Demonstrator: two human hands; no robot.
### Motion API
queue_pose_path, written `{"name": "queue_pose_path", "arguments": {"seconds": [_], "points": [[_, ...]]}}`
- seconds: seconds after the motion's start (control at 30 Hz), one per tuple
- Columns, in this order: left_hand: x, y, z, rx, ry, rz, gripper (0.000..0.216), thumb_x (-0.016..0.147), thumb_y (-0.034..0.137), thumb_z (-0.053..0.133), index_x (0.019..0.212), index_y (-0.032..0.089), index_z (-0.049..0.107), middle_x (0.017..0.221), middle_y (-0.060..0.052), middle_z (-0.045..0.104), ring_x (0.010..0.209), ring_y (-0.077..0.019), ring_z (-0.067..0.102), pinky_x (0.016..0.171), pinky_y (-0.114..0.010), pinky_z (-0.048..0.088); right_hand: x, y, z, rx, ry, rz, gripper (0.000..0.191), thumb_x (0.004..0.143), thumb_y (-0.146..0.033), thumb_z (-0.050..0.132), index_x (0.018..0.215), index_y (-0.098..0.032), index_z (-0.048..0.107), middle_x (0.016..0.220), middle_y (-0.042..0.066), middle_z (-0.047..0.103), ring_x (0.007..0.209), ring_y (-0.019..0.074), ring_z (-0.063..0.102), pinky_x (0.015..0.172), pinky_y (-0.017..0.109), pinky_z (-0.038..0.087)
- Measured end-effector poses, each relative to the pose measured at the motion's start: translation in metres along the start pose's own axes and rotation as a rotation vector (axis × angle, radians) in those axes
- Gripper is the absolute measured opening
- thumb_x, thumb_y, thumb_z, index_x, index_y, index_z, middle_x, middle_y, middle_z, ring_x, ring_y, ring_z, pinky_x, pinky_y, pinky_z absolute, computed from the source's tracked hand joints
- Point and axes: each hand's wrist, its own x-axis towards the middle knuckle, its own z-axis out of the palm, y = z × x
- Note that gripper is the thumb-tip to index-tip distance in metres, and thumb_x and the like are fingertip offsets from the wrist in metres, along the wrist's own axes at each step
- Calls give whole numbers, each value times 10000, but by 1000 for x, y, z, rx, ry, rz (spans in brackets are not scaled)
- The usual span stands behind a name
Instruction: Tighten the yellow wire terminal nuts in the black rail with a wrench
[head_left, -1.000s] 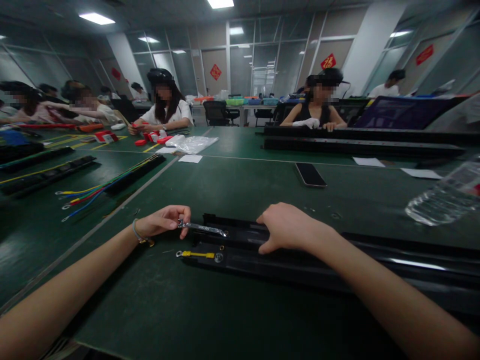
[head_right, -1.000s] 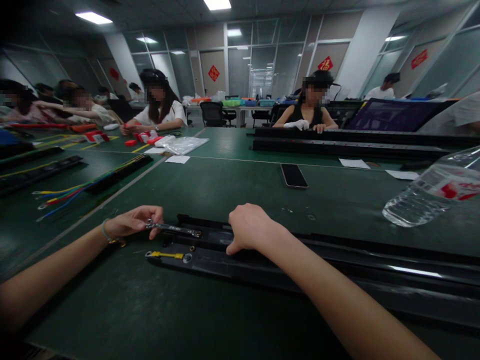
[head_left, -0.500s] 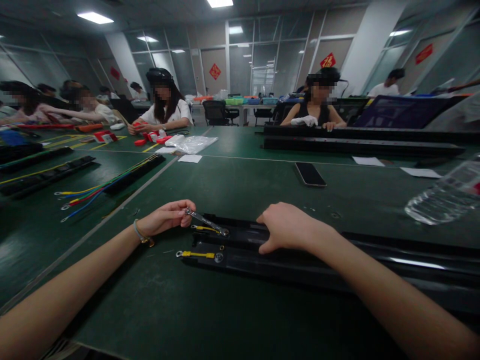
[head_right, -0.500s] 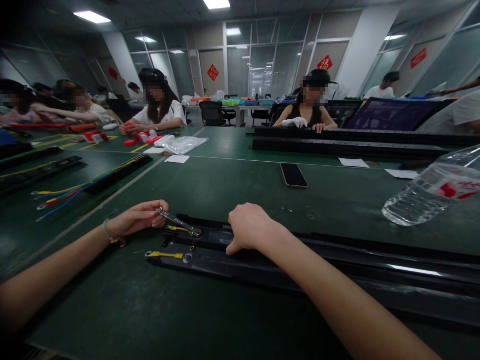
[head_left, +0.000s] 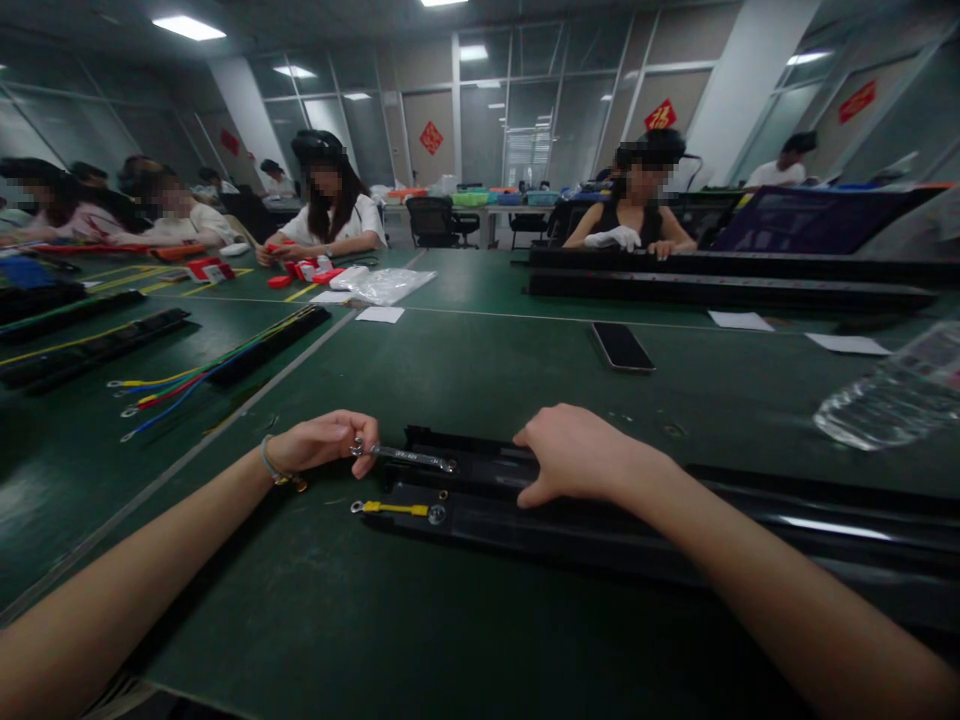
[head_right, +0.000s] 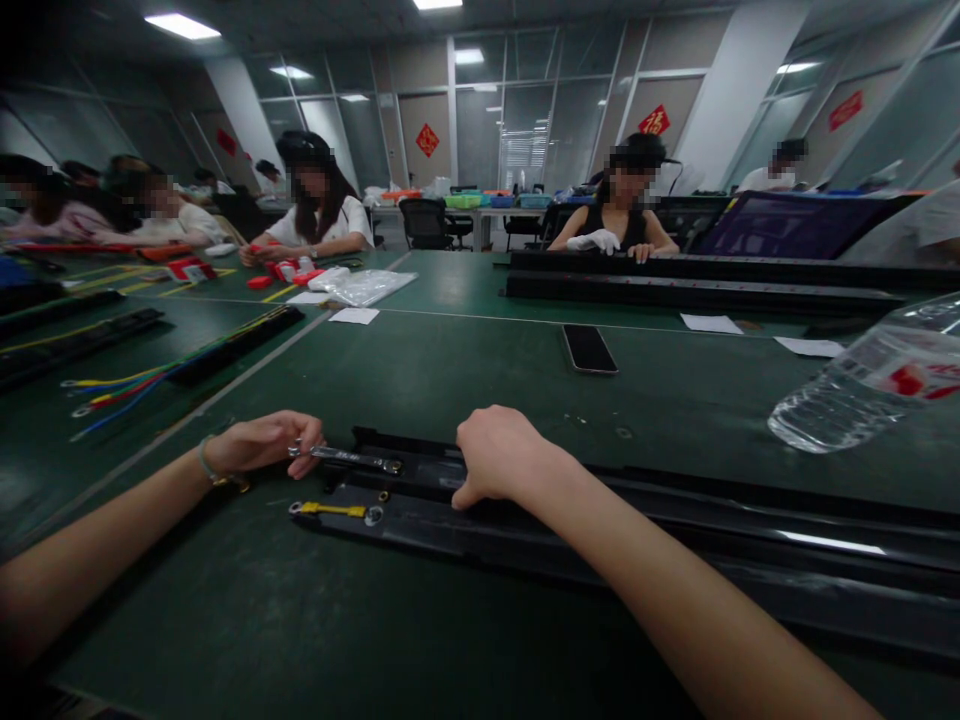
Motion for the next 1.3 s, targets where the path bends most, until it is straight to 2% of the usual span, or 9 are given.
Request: {"name": "queue_pose_path", "arguments": {"seconds": [0.13, 0.43, 0.7, 1.0, 1.3], "points": [[-1, 1, 0, 22, -9, -9, 292, 695, 389, 572, 746, 101, 576, 610, -69, 588, 579, -181, 523, 567, -281, 391, 0, 0, 1, 7, -1, -1, 570, 550, -508, 609, 982, -138, 637, 826, 98, 659, 735, 233, 590, 644, 347, 468], [5, -1, 3, -68, 182, -32, 138, 765, 235, 506, 764, 109, 565, 595, -36, 558, 586, -142, 505, 573, -238, 395, 1, 0, 1, 9, 1, 5, 541, 553, -502, 612, 955, -142, 647, 801, 90, 658, 722, 225, 589, 634, 339, 468], [4, 0, 1, -67, 145, -70, 135, 745, 232, 531, 759, 104, 573, 592, -35, 560, 564, -126, 498, 540, -213, 380, 0, -1, 0, 2, -2, 8, 530, 560, -499, 608, 947, -139, 650, 804, 92, 659, 728, 224, 592, 639, 333, 468], [2, 0, 4, -29, 93, -81, 137, 720, 242, 584, 725, 105, 598, 470, 26, 423, 442, -80, 359, 442, -187, 293, 0, -2, -2, -1, -9, 17, 515, 550, -493, 621, 926, -142, 656, 810, 94, 659, 730, 225, 594, 633, 328, 467], [5, -1, 5, -54, 130, -39, 300, 808, 378, 446, 757, 114, 579, 520, 6, 444, 506, -119, 400, 515, -233, 345, 0, -2, 0, 0, -6, 8, 538, 558, -503, 606, 957, -145, 647, 816, 94, 660, 740, 231, 593, 637, 338, 466]]}}
